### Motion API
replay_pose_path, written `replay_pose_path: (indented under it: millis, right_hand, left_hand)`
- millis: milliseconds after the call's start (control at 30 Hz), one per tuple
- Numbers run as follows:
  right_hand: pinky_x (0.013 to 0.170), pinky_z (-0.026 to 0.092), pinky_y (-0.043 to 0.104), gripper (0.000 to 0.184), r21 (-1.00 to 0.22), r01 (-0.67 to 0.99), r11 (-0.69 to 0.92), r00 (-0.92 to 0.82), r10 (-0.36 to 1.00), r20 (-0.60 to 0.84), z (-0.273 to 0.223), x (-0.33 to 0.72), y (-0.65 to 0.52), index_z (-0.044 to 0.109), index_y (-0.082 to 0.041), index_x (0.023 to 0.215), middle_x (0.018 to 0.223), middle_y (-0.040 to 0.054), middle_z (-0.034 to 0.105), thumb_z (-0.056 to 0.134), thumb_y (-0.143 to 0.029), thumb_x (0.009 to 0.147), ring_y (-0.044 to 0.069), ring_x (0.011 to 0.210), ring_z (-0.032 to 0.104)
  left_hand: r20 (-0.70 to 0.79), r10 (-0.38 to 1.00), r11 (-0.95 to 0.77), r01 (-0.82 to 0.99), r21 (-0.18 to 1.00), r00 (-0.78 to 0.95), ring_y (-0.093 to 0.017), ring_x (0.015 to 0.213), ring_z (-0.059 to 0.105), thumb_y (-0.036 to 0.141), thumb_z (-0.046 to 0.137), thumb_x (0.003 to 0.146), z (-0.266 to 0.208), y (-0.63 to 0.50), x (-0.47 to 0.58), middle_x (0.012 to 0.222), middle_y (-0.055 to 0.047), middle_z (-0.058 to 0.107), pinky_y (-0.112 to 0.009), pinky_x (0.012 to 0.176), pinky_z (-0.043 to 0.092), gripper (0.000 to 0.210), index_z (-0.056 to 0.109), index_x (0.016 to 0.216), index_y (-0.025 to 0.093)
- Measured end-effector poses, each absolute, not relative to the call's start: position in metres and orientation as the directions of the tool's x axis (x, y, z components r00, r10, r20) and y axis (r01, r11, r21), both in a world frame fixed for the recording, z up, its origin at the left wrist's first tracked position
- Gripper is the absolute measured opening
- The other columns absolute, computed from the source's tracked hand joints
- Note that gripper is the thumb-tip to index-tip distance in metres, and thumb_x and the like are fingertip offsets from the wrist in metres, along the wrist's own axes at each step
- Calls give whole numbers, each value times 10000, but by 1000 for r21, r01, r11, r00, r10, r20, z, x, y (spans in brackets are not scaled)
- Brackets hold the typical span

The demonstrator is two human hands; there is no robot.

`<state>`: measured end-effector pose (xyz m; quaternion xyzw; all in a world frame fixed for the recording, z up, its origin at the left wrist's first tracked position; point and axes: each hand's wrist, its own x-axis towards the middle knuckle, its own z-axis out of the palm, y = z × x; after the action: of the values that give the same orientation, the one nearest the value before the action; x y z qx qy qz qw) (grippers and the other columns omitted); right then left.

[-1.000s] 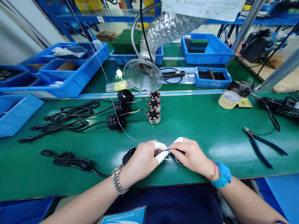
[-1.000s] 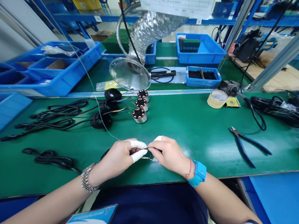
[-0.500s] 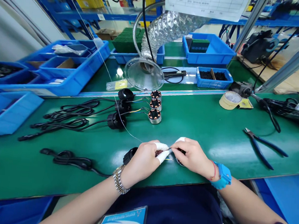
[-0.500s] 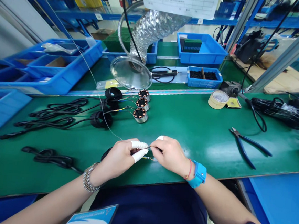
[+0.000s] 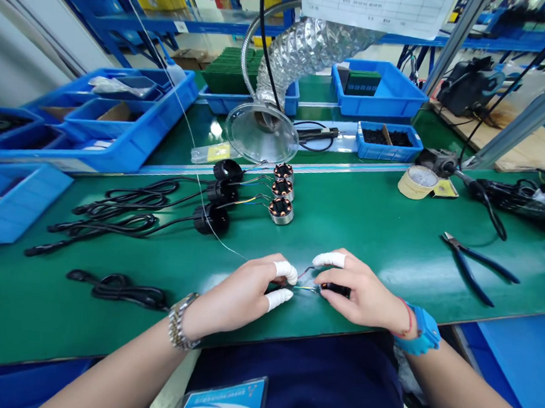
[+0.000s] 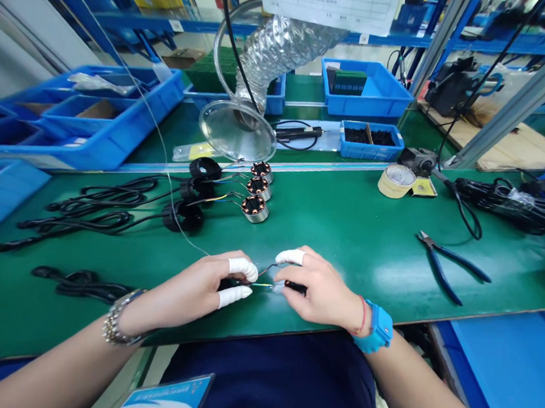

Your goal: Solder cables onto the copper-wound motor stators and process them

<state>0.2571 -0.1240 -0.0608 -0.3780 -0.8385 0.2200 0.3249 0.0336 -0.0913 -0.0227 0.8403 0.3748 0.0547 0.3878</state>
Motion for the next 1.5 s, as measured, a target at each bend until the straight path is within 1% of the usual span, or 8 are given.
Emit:
replay_pose_path:
  millis: [100, 233, 367, 667, 800, 967, 1167, 1500]
  right_hand:
    - [801, 449, 329, 104, -590, 512, 624, -486, 777, 399, -68, 250, -125, 608, -200, 866, 982, 69, 588, 542, -200, 786, 165, 901, 522]
    - [728, 463, 314, 105, -599, 576, 556, -329, 829, 453, -82, 239, -127, 578, -175, 790, 813, 64, 599, 492, -117, 767, 160, 792, 537]
    - [740, 473, 321, 142, -576, 612, 542, -245, 823, 513, -92, 236, -132, 572, -174, 782, 877, 83, 600, 464, -87, 754, 169, 848, 546]
    - [682, 497, 316, 158, -564, 570, 597, -227, 775, 590, -94, 238, -132, 603, -190, 817, 873, 75, 622, 484, -96, 772, 163, 821, 565]
    - [732, 484, 320, 130, -604, 558, 569, -215, 802, 558, -89, 239, -134, 600, -183, 821, 866, 66, 624, 502, -112, 773, 157, 819, 564]
    - [735, 476, 324, 186, -648, 495, 579, -309, 814, 492, -80, 242, -131, 598, -172, 945, 878, 69, 628, 527, -145, 775, 159, 808, 557]
    - [676, 466, 301, 137, -586, 505, 634, -381, 773, 507, -78, 240, -126, 631, -164, 886, 804, 69, 623, 519, -163, 808, 154, 766, 538]
    - [662, 468, 286, 128, -609, 497, 618, -387, 786, 482, -79, 244, -125, 629, -174, 882, 812, 51, 639, 524, -166, 809, 141, 736, 547]
  left_hand:
    - [-186, 706, -415, 612, 673, 683, -116, 681, 500, 222, 480, 807, -29, -94, 38, 791, -9, 546, -228, 635, 400, 97, 566, 785, 184]
    - [-201, 731, -377, 632, 677, 652, -115, 677, 513, 214, 478, 806, -32, -95, 40, 781, -7, 568, -226, 629, 396, 122, 592, 774, 182]
    - [-197, 759, -352, 646, 677, 621, -131, 704, 535, 225, 462, 813, -32, -93, 41, 787, -14, 595, -243, 655, 410, 163, 612, 766, 184]
    - [-67, 788, -355, 541, 762, 612, -149, 827, 559, 226, 498, 807, -41, -97, 66, 884, -11, 630, -255, 768, 425, 152, 641, 763, 197]
    - [-135, 786, -332, 596, 731, 603, -131, 730, 563, 253, 506, 798, -37, -98, 59, 872, 3, 638, -238, 687, 427, 170, 634, 906, 219]
    - [-216, 782, -262, 624, 736, 584, -110, 639, 538, 236, 461, 802, -32, -97, 55, 700, 28, 618, -210, 592, 390, 180, 617, 731, 182]
    - [-203, 794, -232, 594, 770, 573, -119, 688, 541, 253, 463, 807, -37, -98, 56, 755, 19, 614, -222, 640, 400, 193, 638, 761, 184]
    - [-213, 786, -196, 561, 804, 580, -132, 786, 580, 242, 494, 792, -37, -97, 52, 855, 20, 650, -227, 715, 419, 174, 662, 824, 210]
